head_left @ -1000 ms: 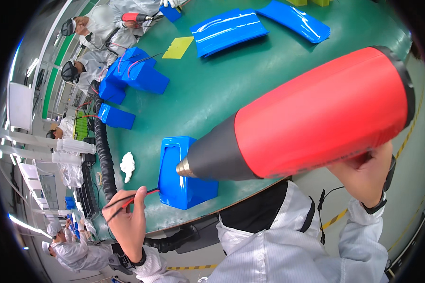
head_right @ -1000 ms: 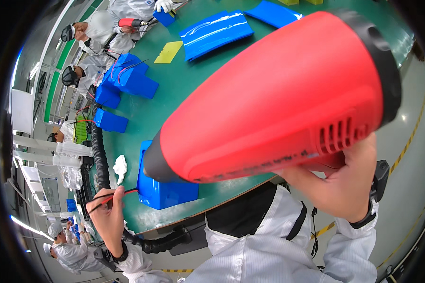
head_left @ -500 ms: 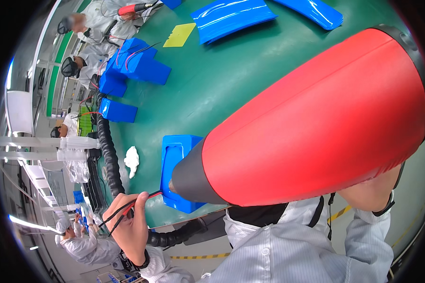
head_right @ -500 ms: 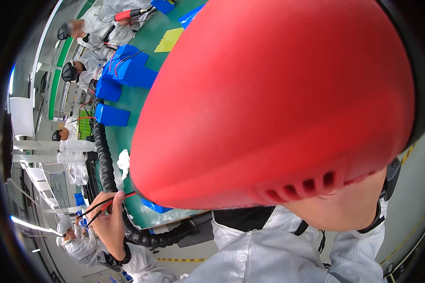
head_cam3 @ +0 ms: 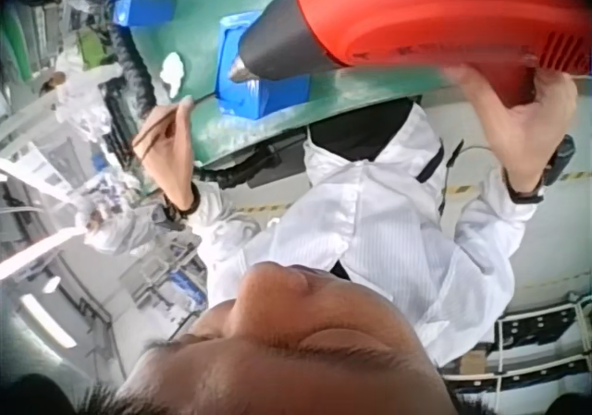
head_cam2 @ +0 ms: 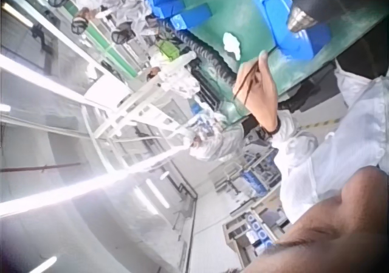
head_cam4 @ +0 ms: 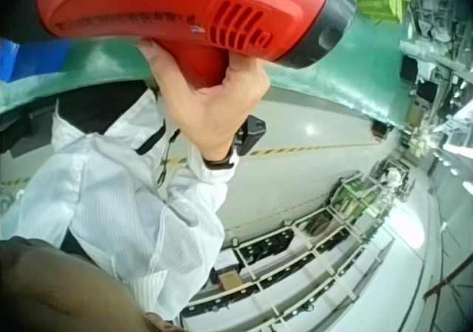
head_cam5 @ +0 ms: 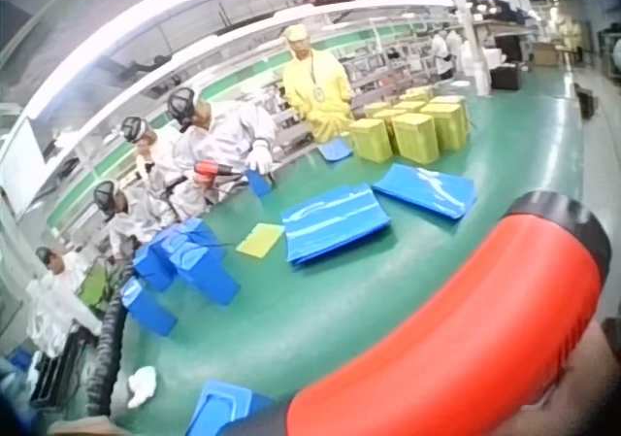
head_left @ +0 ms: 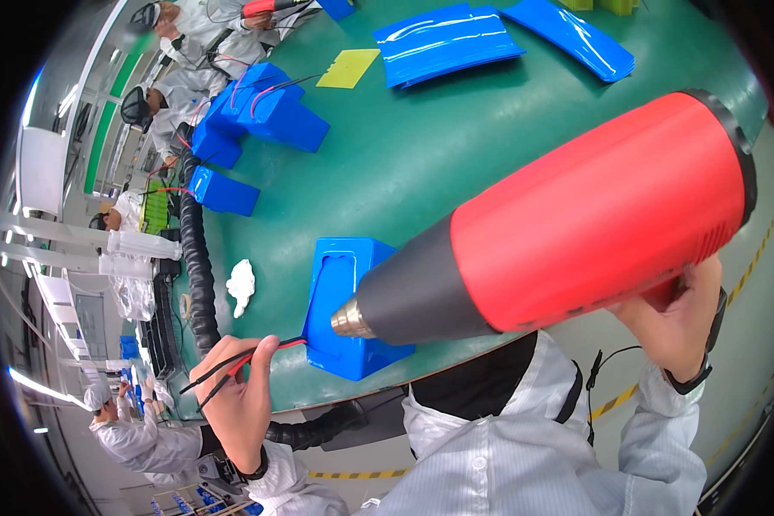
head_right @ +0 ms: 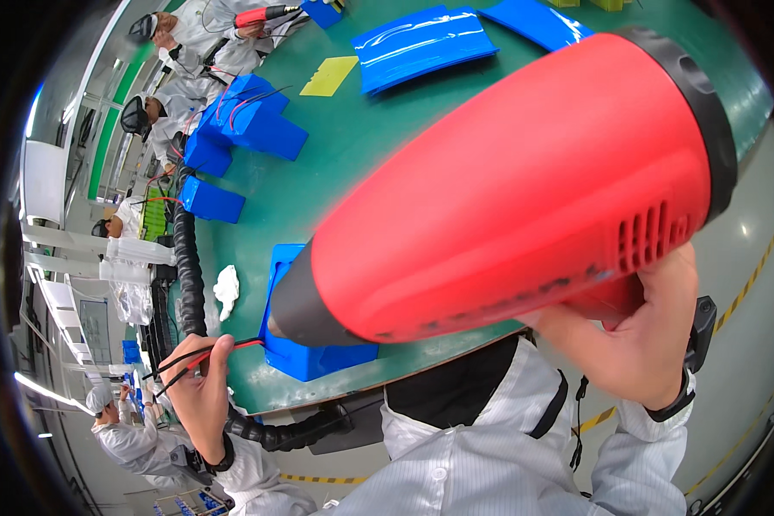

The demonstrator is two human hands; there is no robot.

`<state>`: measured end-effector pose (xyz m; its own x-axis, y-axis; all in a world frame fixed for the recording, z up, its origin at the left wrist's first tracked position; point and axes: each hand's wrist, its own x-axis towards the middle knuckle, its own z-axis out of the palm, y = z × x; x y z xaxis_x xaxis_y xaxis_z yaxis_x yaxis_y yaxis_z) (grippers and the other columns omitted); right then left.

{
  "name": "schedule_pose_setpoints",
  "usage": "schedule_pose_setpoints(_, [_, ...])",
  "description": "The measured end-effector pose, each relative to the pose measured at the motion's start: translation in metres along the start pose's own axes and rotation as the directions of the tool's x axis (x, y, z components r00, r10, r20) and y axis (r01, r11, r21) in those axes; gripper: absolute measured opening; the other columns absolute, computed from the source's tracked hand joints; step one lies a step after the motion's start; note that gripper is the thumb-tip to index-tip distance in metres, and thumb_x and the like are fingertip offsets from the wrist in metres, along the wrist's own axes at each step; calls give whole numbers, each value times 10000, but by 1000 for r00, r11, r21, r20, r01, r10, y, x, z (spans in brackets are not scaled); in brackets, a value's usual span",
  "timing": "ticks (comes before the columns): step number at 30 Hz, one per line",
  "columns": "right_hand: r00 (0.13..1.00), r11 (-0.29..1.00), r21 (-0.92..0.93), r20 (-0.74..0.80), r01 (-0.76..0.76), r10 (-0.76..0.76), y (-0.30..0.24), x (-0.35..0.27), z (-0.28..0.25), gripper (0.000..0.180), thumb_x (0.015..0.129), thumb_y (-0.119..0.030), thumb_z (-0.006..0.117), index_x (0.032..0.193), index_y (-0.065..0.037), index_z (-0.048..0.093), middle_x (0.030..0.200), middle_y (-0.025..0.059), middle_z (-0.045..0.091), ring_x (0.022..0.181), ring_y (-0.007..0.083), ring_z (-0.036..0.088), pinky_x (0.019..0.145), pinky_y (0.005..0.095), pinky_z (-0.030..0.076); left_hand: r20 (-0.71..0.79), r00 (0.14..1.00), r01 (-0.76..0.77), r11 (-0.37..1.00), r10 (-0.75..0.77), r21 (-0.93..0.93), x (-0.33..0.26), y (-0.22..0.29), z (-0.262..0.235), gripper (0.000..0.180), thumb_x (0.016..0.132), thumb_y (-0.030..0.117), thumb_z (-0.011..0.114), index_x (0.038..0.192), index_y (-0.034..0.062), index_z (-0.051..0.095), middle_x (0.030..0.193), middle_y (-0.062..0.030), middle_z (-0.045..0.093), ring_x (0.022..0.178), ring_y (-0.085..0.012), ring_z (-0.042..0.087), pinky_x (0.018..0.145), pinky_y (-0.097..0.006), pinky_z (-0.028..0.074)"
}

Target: Apply heat shrink wrap and finalize assembly of lithium battery packs using a heat gun and tweezers.

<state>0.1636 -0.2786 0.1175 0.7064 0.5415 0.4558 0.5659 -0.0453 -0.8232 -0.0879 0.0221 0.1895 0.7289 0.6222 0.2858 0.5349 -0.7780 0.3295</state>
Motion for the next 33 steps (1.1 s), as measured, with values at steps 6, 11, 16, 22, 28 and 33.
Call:
schedule_pose_setpoints(6, [940,899,279,60,-338,335,7,-1,-3,429,878,-155,800,1196,64,613,1044,102,717,907,186,685,839,311,532,5,999,36,999,-36,-29,-2,-6,0,171,865,68,802,809,-53,696,663,-86,592,577,-149,479,549,-294,358])
schedule_pose_setpoints(11, [921,845,375,76,-382,382,17,-3,-5,394,920,-196,756,1176,65,609,974,117,696,724,152,631,678,289,521,-22,999,-35,998,34,-56,0,-6,2,161,869,65,798,826,-61,708,669,-103,610,568,-157,495,545,-292,365])
schedule_pose_setpoints(16, [901,806,413,101,-425,423,29,-7,-6,392,978,-294,680,1134,56,599,863,93,655,657,143,605,602,275,497,-28,1000,0,991,-4,-134,0,-5,2,177,866,62,812,820,-75,711,681,-58,612,602,-106,493,560,-251,376])
schedule_pose_setpoints(22, [747,296,716,460,-632,480,61,-12,16,413,1031,-417,588,1073,-5,582,757,44,591,558,134,559,525,263,451,-54,999,-9,980,-2,-199,0,-16,5,145,857,66,814,832,-58,744,672,-94,650,566,-144,565,547,-276,413])
schedule_pose_setpoints(28, [627,86,690,589,-719,509,89,-7,33,366,994,-398,649,993,-39,578,691,20,548,504,101,502,479,246,414,-52,998,-32,969,20,-244,3,-14,5,139,855,64,814,807,-49,747,681,-93,672,558,-154,587,532,-277,419])
schedule_pose_setpoints(33, [629,63,681,633,-730,452,103,-3,45,349,995,-385,635,1023,-44,563,704,14,547,519,98,504,501,240,404,-61,995,-91,962,78,-258,4,-18,5,137,862,77,809,807,-37,757,693,-98,688,531,-172,582,507,-287,417])
